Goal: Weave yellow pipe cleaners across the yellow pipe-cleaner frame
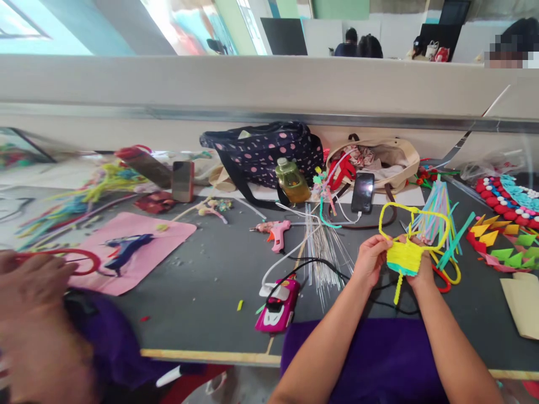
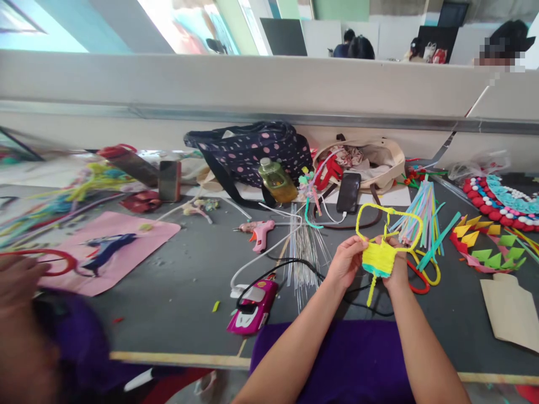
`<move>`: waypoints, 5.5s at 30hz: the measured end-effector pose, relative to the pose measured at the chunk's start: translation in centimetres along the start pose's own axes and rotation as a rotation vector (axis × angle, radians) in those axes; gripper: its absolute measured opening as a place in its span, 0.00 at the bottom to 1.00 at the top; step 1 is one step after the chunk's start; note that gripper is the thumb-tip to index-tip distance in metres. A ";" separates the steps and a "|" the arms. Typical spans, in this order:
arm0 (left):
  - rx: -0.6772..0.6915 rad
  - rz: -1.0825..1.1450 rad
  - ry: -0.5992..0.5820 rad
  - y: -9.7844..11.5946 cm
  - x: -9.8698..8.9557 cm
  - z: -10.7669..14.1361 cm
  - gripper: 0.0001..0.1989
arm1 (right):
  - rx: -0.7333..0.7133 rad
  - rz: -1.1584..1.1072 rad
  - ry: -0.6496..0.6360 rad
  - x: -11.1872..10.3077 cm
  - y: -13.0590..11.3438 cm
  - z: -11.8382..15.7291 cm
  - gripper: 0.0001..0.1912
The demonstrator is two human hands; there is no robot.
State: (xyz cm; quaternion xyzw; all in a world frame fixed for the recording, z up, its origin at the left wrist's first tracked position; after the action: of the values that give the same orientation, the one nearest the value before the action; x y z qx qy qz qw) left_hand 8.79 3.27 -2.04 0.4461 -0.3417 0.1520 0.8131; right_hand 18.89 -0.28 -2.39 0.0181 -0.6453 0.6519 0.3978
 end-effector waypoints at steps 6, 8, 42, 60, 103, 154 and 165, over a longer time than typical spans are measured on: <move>0.001 -0.072 -0.009 -0.7 -0.2 -0.2 0.14 | -0.035 0.035 0.057 -0.7 -0.5 -0.1 0.10; -0.014 -0.121 -0.039 -1.1 -0.1 -0.3 0.15 | -0.045 0.081 0.055 -0.8 -0.5 -0.3 0.11; 0.403 -0.249 0.104 -0.5 0.1 0.7 0.09 | -0.846 0.768 0.258 0.8 -5.5 3.3 0.13; 0.222 0.013 0.077 0.5 0.0 0.5 0.12 | -0.657 0.566 0.378 -1.8 -4.5 1.3 0.14; 0.464 -0.200 0.133 1.3 0.3 1.4 0.10 | -1.087 1.020 0.139 2.0 -5.4 4.2 0.10; 0.430 -0.499 0.067 1.4 0.0 0.3 0.17 | -1.137 1.336 0.113 1.4 -5.7 2.9 0.07; 0.414 -0.476 -0.011 0.9 0.4 0.3 0.14 | -1.173 1.358 0.120 1.5 -6.1 3.1 0.08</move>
State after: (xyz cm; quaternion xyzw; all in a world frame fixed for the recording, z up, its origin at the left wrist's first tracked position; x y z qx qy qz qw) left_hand 8.44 3.45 -1.12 0.6705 -0.1939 0.0212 0.7158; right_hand 19.67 -3.07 3.93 -0.6073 -0.7243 0.3123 -0.0947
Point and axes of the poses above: each hand's wrist, its own z-axis away from the middle knuckle, its own x-axis out of the palm, y = z × x, the point moved 6 cm from there along -z, towards the middle knuckle, and after that the axes turned 5 degrees about y, right-handed, at the moved point
